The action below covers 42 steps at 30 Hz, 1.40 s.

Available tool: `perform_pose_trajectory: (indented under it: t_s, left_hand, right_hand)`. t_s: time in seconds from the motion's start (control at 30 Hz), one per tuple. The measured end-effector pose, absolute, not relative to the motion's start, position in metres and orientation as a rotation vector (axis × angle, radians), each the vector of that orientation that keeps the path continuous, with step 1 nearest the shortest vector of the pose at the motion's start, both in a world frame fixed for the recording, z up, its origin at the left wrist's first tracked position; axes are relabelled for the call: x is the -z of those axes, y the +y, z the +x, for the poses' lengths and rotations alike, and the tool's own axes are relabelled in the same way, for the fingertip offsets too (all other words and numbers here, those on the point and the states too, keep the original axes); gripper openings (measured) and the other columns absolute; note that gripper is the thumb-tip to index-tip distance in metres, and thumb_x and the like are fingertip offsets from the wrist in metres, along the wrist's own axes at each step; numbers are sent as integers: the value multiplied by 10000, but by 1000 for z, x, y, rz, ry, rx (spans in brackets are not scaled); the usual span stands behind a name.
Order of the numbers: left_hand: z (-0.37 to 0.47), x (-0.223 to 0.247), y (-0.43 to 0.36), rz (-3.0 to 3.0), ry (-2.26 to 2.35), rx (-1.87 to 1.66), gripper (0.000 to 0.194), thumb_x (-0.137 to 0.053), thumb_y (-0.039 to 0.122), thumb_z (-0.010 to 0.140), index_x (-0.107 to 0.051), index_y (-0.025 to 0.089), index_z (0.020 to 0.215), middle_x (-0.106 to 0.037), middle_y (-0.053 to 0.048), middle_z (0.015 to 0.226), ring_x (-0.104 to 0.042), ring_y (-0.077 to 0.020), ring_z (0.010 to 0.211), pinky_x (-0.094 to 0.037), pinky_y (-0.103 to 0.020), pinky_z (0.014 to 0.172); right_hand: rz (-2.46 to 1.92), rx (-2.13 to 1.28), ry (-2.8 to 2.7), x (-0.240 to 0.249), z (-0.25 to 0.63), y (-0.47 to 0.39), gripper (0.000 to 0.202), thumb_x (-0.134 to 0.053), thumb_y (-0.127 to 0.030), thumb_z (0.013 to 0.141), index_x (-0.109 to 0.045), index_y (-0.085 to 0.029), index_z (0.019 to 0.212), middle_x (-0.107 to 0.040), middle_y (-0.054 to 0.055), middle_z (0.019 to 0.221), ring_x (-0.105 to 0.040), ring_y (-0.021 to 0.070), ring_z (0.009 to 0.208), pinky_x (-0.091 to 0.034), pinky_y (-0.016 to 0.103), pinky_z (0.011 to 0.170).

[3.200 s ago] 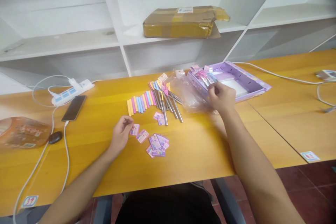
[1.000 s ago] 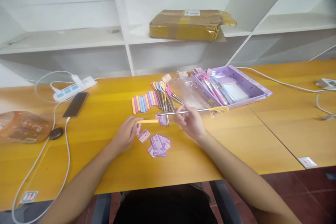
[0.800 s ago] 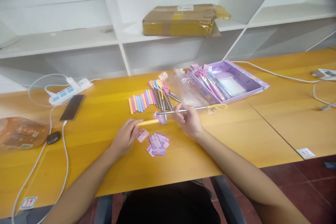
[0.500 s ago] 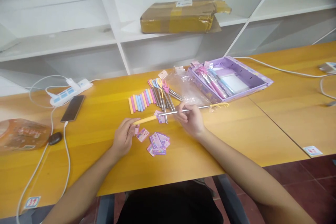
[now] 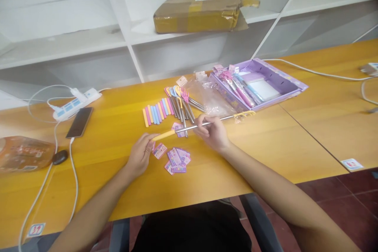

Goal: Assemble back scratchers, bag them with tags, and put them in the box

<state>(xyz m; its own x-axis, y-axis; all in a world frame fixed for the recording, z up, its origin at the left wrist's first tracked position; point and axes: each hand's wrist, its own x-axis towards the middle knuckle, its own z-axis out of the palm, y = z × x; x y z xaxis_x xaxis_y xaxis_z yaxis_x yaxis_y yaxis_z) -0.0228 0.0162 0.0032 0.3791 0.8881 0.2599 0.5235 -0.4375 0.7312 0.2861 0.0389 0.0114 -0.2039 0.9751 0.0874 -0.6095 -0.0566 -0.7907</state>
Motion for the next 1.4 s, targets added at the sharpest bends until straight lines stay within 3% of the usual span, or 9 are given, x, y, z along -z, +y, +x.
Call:
perform_pose_trajectory:
  t_s: [0.23,0.43,0.67,0.93,1.4]
  left_hand:
    - [-21,-6,15,2133,1210,-802,439,-325,447,1160,-663,239,1348,-627,-56,953,-601,-220,848,-511,-357,812]
    - [-21,-7,15,2157,1189,-726,434,-312,433,1162,-639,233,1365,-675,-75,1025,-640,-224,886,-524,-358,835]
    - [-23,-5,15,2263,1125,-509,360,-351,335,1143,-623,222,1350,-712,-125,1196,-681,-271,1090,-546,-423,978]
    - [-20,-7,12,2261,1170,-621,402,-320,385,1160,-601,221,1396,-665,-91,1071,-656,-238,956,-546,-370,885]
    - [-15,-6,12,2196,1145,-673,416,-329,430,1160,-635,224,1351,-662,-98,1089,-649,-244,987,-538,-380,877]
  right_hand:
    - [-668,-1558,-933,-13,286,37,292,-593,-438,907,-639,-217,721,-295,-67,501,-198,109,462,-224,278,532]
    - [-674,-1520,-972,-12,287,38,296,-569,-407,919,-652,-216,709,-287,-66,489,-202,115,463,-200,288,537]
    - [-766,-1467,-1122,-12,292,36,371,-567,-471,949,-679,-206,713,-295,-63,477,-230,125,471,-193,289,543]
    - [-670,-1569,-1008,-7,280,35,324,-599,-501,923,-618,-234,741,-324,-76,469,-210,118,444,-214,277,509]
    - [-691,-1511,-1055,0,278,33,381,-578,-520,982,-601,-230,736,-355,-56,520,-255,129,489,-207,274,519]
